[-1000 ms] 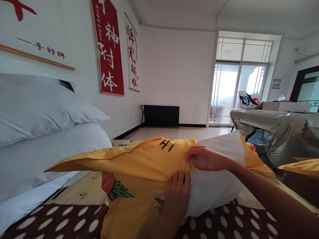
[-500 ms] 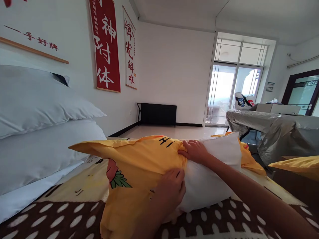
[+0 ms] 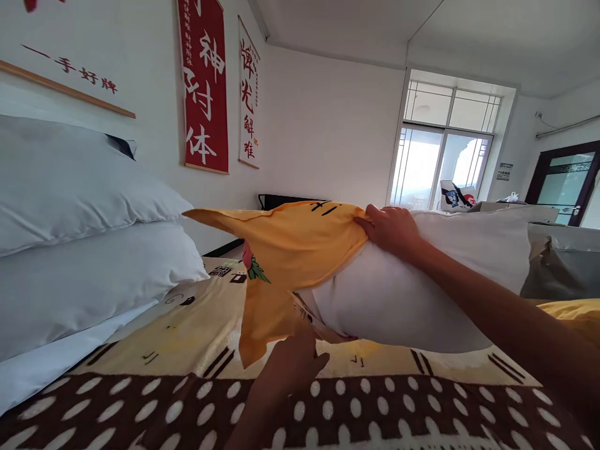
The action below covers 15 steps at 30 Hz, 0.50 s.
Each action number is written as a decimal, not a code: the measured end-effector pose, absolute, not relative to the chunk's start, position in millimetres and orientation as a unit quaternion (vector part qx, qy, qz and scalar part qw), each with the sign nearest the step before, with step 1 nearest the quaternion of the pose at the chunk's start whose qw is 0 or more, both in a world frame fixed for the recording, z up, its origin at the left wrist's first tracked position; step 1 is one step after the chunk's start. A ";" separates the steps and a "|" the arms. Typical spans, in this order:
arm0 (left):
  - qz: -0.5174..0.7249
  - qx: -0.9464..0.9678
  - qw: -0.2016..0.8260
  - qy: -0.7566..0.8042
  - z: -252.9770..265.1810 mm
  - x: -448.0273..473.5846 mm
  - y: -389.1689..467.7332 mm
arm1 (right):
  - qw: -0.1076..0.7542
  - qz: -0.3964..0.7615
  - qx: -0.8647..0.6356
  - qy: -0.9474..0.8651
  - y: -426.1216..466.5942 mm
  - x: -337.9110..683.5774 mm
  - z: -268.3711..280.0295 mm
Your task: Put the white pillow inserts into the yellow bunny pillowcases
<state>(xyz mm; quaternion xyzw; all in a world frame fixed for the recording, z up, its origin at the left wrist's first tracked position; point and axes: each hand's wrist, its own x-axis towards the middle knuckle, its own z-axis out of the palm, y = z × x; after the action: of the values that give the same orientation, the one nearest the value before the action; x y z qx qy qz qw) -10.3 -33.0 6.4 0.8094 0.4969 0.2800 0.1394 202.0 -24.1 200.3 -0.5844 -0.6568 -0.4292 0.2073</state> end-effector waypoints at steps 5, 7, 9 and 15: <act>0.390 0.783 0.204 0.439 -5.0 2.8 -2.8 | 0.300 -0.405 -0.616 -0.605 -23.9 213.8 228.3; 0.436 0.776 0.221 0.399 -6.4 15.0 -2.7 | 0.360 -0.382 -0.615 -0.589 -19.5 222.2 233.9; 0.475 0.763 0.225 0.377 -10.7 26.2 -4.8 | 0.433 -0.355 -0.605 -0.566 -14.2 231.3 237.2; 0.552 0.739 0.177 0.341 -32.9 40.4 1.9 | 0.584 -0.263 -0.592 -0.489 -2.1 256.5 236.7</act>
<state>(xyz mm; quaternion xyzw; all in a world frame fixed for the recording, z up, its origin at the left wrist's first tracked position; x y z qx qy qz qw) 40.4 1.9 -32.9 0.7395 0.3414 0.5524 0.1775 256.5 -2.1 236.7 -0.5918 -0.4893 -0.2634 0.5839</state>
